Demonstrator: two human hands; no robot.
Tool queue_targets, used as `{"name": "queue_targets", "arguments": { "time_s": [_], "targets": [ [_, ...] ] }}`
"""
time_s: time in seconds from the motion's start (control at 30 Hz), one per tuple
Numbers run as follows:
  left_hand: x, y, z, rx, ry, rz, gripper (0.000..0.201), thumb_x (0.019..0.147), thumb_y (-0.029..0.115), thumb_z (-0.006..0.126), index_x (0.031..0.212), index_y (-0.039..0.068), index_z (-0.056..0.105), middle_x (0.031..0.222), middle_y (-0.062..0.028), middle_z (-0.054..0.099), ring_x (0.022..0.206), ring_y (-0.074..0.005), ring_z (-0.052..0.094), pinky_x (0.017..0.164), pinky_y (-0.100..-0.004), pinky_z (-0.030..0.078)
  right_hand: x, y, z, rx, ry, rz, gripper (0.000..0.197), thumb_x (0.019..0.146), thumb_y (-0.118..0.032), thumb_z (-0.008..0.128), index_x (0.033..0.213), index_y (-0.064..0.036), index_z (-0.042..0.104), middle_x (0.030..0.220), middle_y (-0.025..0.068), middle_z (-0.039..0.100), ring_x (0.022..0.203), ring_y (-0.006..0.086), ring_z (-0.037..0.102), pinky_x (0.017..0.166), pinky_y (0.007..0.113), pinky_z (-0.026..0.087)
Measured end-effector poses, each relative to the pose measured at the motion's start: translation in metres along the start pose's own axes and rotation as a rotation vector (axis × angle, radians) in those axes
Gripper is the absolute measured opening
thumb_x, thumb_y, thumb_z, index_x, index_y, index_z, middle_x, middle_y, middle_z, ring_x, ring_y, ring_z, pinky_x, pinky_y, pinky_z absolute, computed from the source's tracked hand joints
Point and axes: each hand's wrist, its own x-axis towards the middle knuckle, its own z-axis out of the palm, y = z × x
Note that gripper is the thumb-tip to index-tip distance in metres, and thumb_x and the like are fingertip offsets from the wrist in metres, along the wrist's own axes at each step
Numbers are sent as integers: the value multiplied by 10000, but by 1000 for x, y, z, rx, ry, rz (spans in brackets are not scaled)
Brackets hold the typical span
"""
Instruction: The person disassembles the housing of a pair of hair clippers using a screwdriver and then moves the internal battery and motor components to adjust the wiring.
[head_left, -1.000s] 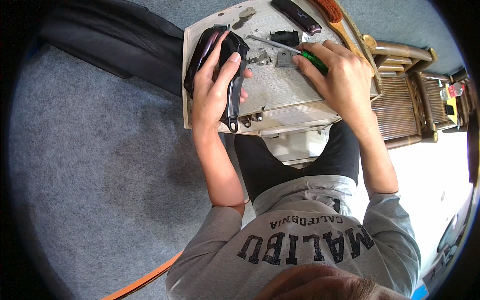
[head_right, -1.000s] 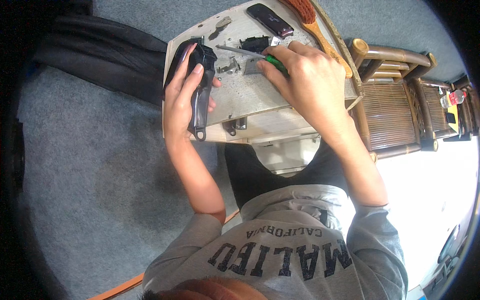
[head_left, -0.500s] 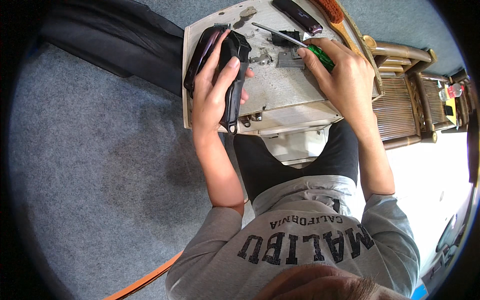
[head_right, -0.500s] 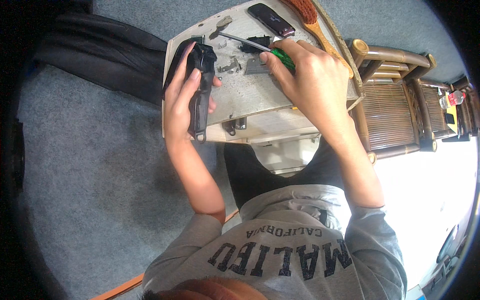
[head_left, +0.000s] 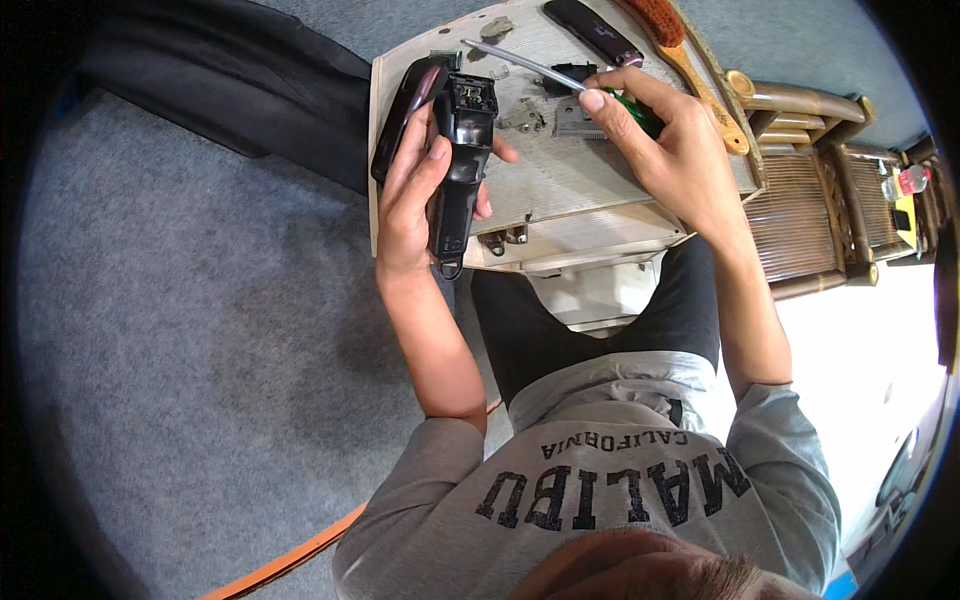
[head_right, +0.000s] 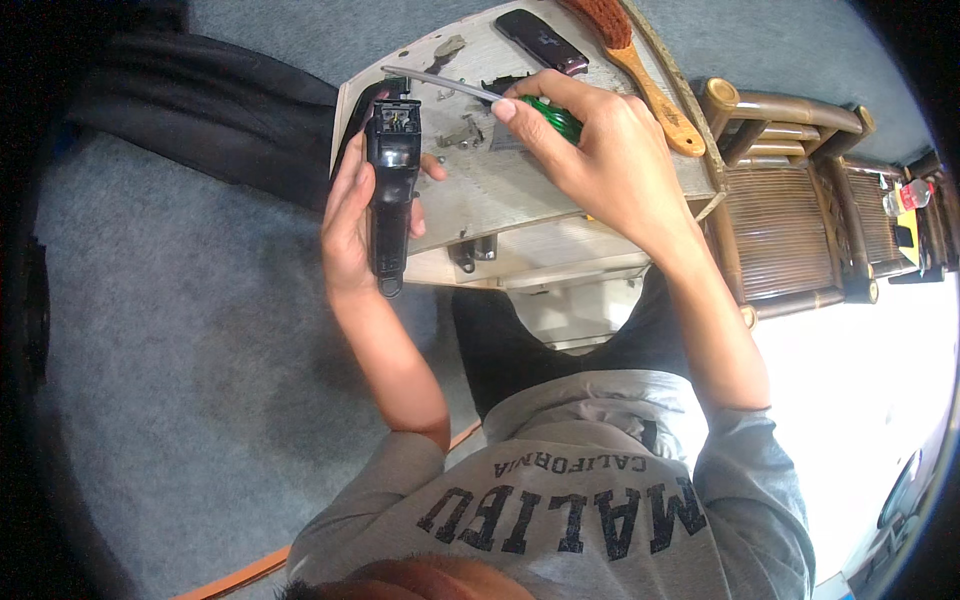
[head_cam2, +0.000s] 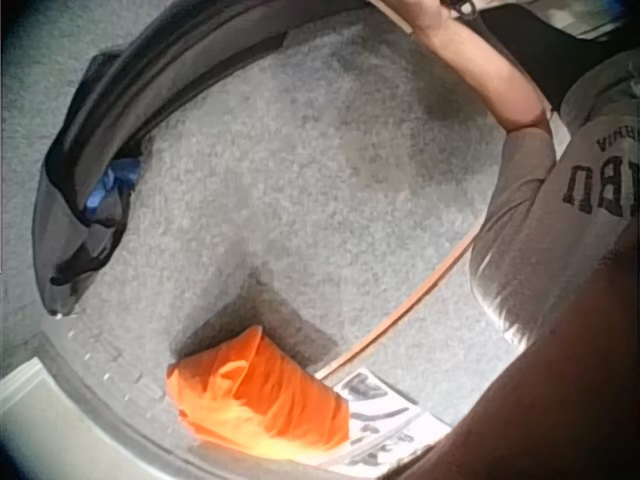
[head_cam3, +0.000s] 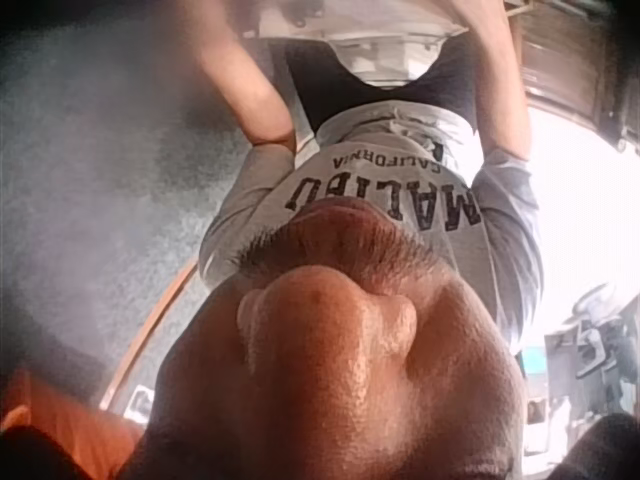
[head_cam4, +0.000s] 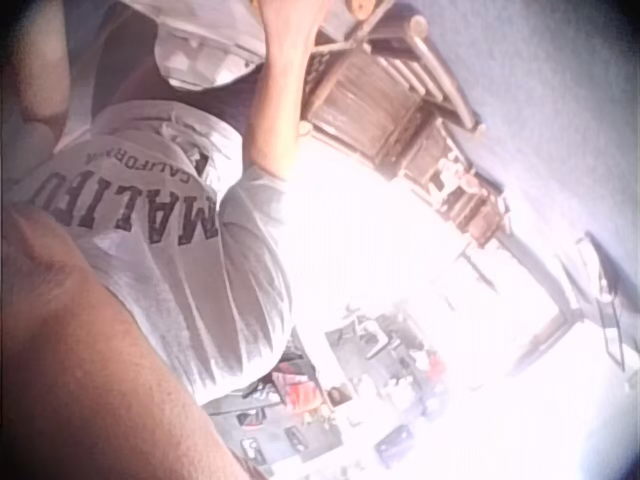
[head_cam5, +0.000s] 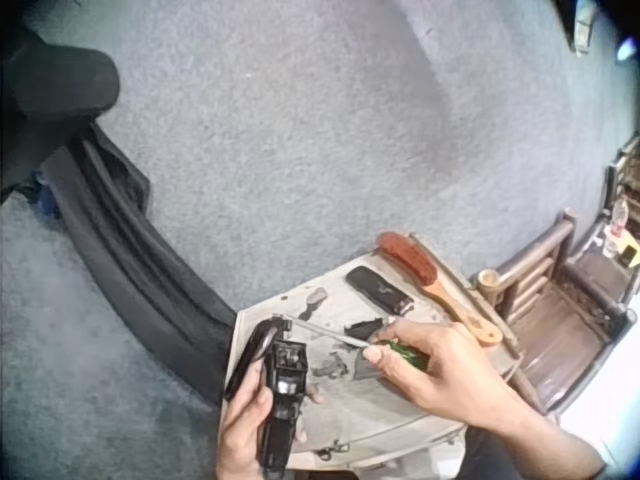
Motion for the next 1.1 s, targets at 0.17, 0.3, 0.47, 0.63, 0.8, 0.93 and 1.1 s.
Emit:
{"name": "queue_targets", "arguments": {
  "time_s": [0.17,0.3,0.47,0.63,0.8,0.93,1.1],
  "targets": [
    [-1,-4,-6,-7,-13,-4,589,1122,254,441,1632,7,281,1101,-289,712,615,-117,648,602,-230,558,-7,10,5,-41,12,-66,377,1007,-445,716,1074,-82,793,681,116,709,519,212,631,550,366,478],
    [0,-4,-3,-15,2,23,564,1125,259,431,1622,27,302,1108,-300,706,618,-117,650,607,-229,561,-7,8,4,-43,15,-45,366,1006,-443,717,1052,-89,797,656,108,695,497,196,612,541,356,473],
    [1,-6,-5,-40,-6,57,571,1128,292,427,1625,42,297,1114,-329,689,601,-116,646,597,-228,561,-6,6,3,-60,3,-40,362,1006,-440,713,1045,-90,798,653,110,695,497,202,617,550,358,487],
    [1,-6,-6,-46,10,65,536,1124,298,452,1581,52,320,1127,-347,681,600,-127,652,590,-237,566,-6,8,5,-53,10,-62,353,1005,-430,713,1050,-91,802,667,113,706,522,213,646,574,362,510],
    [2,-7,-4,-75,12,74,490,1117,282,469,1535,62,338,1132,-358,677,606,-136,657,591,-242,569,-6,6,3,-73,-13,-49,352,996,-424,723,1055,-87,807,708,113,730,577,239,691,610,373,541],
    [1,-6,-5,-32,20,74,527,1111,282,473,1556,51,314,1128,-348,682,609,-136,658,588,-242,566,-6,8,4,-70,-3,-66,355,986,-425,735,1046,-83,808,726,115,739,611,243,716,629,380,555],
    [0,-4,-3,-12,28,65,579,1100,287,485,1581,36,282,1112,-330,690,611,-132,656,586,-244,565,-6,8,4,-74,-3,-72,353,971,-424,753,1035,-83,817,783,122,770,679,247,755,672,378,580]
  ]
}}
